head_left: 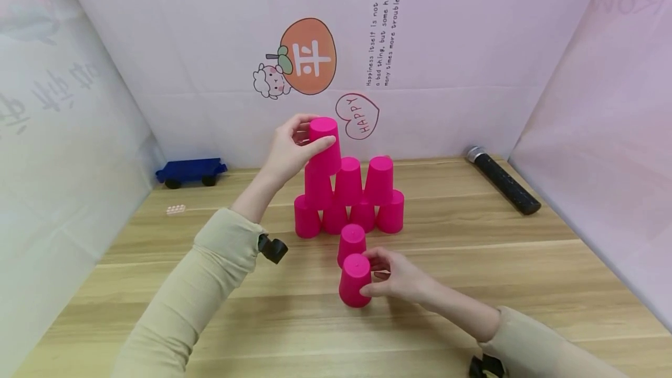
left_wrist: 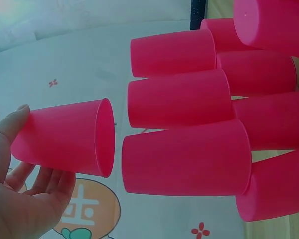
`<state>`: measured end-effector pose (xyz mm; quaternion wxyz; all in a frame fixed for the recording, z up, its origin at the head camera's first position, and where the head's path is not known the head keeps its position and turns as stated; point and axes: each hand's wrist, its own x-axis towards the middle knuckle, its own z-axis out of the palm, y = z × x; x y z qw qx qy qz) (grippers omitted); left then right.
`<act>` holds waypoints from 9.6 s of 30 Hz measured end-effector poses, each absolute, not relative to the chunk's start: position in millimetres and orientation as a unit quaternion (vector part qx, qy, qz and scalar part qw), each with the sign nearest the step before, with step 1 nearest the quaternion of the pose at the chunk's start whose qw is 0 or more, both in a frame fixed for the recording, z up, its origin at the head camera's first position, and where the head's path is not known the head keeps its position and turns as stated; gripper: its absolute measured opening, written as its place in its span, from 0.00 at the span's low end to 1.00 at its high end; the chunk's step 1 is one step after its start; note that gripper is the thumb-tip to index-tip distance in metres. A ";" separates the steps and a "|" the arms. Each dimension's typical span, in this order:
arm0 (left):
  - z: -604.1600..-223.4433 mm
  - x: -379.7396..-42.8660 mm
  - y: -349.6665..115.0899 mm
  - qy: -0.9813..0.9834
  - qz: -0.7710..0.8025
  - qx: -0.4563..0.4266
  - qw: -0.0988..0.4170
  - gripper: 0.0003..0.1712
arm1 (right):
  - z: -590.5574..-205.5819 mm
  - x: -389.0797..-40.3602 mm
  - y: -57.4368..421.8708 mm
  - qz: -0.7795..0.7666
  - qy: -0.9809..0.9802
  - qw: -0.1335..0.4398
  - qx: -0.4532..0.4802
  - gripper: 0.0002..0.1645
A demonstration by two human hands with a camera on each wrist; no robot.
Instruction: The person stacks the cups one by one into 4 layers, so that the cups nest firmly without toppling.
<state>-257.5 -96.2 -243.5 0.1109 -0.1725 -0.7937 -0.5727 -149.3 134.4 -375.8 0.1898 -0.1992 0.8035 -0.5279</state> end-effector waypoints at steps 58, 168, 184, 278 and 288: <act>-261.7 -267.4 -92.3 -0.795 -0.579 -0.145 0.107 0.36 | -370.8 -144.3 141.0 -0.524 0.812 0.171 -0.193 0.31; -396.7 -189.0 -62.4 -0.818 -0.558 -0.132 -0.034 0.34 | -269.4 -280.7 130.6 -0.555 0.807 -0.113 -0.167 0.32; -396.0 -186.9 -61.9 -0.816 -0.561 -0.136 -0.022 0.32 | -267.9 -277.9 131.3 -0.558 0.809 -0.096 -0.161 0.33; -172.2 -269.0 -62.5 -0.792 -0.568 -0.163 0.151 0.33 | -393.1 -269.7 186.8 -0.498 0.856 0.077 -0.110 0.36; -175.7 -274.0 -54.5 -0.802 -0.560 -0.146 0.145 0.35 | -395.9 -271.8 186.4 -0.510 0.848 0.081 -0.117 0.38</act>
